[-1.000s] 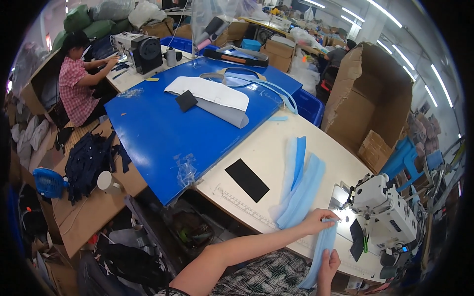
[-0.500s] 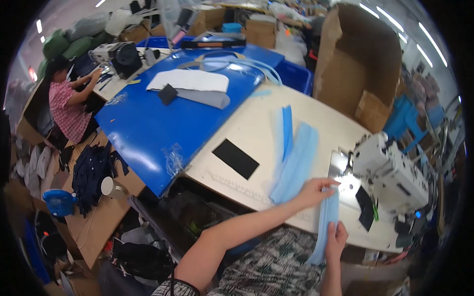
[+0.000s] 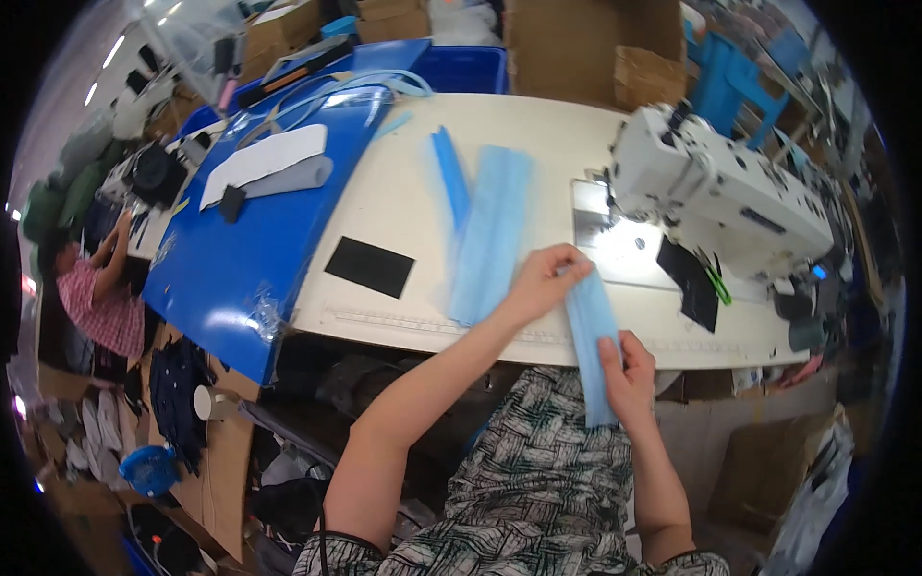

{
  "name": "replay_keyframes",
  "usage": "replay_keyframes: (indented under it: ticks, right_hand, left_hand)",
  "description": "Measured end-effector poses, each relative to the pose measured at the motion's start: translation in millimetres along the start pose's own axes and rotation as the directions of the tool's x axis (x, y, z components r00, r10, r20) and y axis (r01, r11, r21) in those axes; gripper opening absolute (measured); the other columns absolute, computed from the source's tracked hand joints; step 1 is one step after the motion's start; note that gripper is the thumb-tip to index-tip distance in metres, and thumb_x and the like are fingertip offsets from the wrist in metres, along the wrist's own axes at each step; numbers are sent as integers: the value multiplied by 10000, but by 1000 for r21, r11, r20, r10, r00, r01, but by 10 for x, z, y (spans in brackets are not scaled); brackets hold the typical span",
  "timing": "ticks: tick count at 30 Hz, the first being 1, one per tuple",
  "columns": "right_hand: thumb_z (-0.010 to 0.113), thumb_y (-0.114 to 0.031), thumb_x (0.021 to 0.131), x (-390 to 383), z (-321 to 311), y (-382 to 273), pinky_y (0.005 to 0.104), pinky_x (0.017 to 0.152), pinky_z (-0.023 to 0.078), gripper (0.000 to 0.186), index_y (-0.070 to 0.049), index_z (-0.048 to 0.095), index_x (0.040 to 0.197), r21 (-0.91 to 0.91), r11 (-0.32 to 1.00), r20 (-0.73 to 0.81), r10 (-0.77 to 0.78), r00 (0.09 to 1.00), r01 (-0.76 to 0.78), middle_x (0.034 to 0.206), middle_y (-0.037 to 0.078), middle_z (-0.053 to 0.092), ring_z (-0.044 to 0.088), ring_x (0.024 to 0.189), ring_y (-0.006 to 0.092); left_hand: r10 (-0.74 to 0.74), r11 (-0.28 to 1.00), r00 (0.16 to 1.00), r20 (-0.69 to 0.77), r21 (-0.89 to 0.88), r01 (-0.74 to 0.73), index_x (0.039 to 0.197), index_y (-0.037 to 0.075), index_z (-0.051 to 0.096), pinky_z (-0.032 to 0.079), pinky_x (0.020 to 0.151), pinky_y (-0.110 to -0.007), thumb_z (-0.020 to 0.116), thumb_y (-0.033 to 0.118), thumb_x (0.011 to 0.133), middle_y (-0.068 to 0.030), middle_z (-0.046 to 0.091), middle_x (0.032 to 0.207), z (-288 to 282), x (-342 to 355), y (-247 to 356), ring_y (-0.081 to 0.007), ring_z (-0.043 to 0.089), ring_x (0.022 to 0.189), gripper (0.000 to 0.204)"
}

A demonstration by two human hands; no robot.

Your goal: Sewing and assembling blue fabric or leather straps at an industrial sewing machine.

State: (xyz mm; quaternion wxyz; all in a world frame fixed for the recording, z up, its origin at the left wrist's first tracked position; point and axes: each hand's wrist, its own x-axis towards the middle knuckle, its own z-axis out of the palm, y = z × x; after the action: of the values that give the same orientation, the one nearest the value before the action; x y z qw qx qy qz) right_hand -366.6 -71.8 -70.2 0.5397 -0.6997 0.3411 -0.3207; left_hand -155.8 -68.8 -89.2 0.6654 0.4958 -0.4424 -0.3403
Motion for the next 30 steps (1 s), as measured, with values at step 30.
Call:
replay_keyframes:
  ticks: [30]
  right_hand:
    - [633,-86,915,397,191,-175,235,685,399,70,-24,602,924,2,987,-159,-156,975,158,864,3,592,496,763,83]
  left_hand:
    - [-86,995,988,131,-41,92,1026,36,599,466,623,-199,689,88,895,-2,626,985,12,-98,384,-42,559,784,167]
